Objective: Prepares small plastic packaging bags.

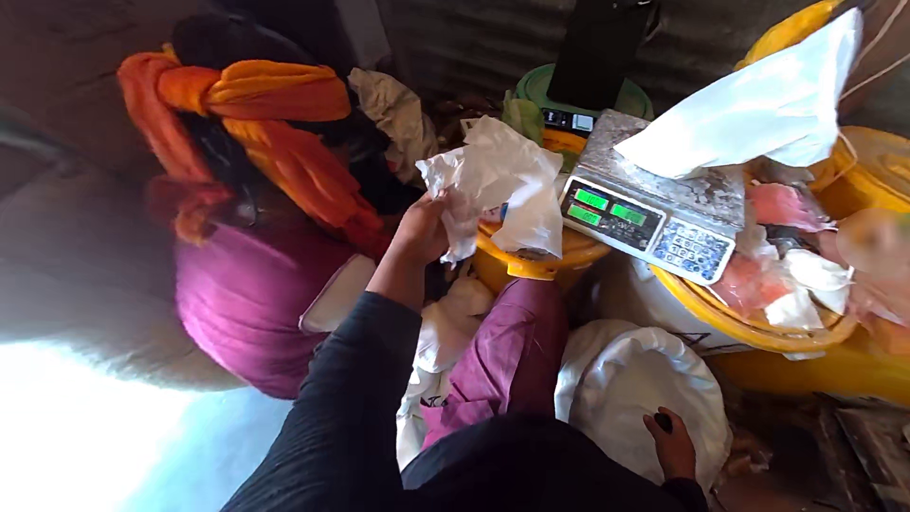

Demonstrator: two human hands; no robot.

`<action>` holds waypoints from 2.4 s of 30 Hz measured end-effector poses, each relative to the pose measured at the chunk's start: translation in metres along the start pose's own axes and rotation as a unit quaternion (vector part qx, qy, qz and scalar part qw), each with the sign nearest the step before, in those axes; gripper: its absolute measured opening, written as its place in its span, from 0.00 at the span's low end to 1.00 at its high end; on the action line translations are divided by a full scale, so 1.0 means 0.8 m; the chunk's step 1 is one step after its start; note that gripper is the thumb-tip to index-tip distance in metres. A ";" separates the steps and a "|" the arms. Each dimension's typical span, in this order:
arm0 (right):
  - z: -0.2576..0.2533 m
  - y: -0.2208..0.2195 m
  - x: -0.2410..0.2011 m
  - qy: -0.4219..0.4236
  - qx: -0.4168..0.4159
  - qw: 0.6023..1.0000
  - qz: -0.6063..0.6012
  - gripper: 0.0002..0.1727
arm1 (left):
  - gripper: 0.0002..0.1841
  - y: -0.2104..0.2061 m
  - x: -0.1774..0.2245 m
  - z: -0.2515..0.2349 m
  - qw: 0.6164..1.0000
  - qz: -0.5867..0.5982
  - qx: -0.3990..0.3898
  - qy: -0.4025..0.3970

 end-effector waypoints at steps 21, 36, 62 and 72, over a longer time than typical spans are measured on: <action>0.001 -0.003 0.010 -0.003 -0.006 1.000 0.016 0.29 | 0.17 0.013 -0.035 0.011 0.987 -0.148 -0.019 0.053; 0.006 -0.005 0.007 -0.017 -0.014 1.000 0.016 0.30 | 0.15 0.057 -0.077 -0.002 0.980 -0.172 0.069 0.071; 0.007 -0.005 0.003 -0.008 0.002 1.000 0.008 0.29 | 0.16 -0.023 -0.008 0.025 0.992 0.082 -0.089 0.042; 0.008 -0.006 0.006 -0.003 0.000 1.000 0.013 0.28 | 0.13 -0.084 0.010 0.044 0.887 0.291 -0.356 -0.049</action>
Point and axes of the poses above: each hand's wrist, its own z-axis away from the middle knuckle, its own y-axis out of the back of the hand, x = y × z, the point moved 10 cm from there along -z, towards the middle knuckle, and after that the axes turned 4 degrees about -z, right-handed, at the moved point
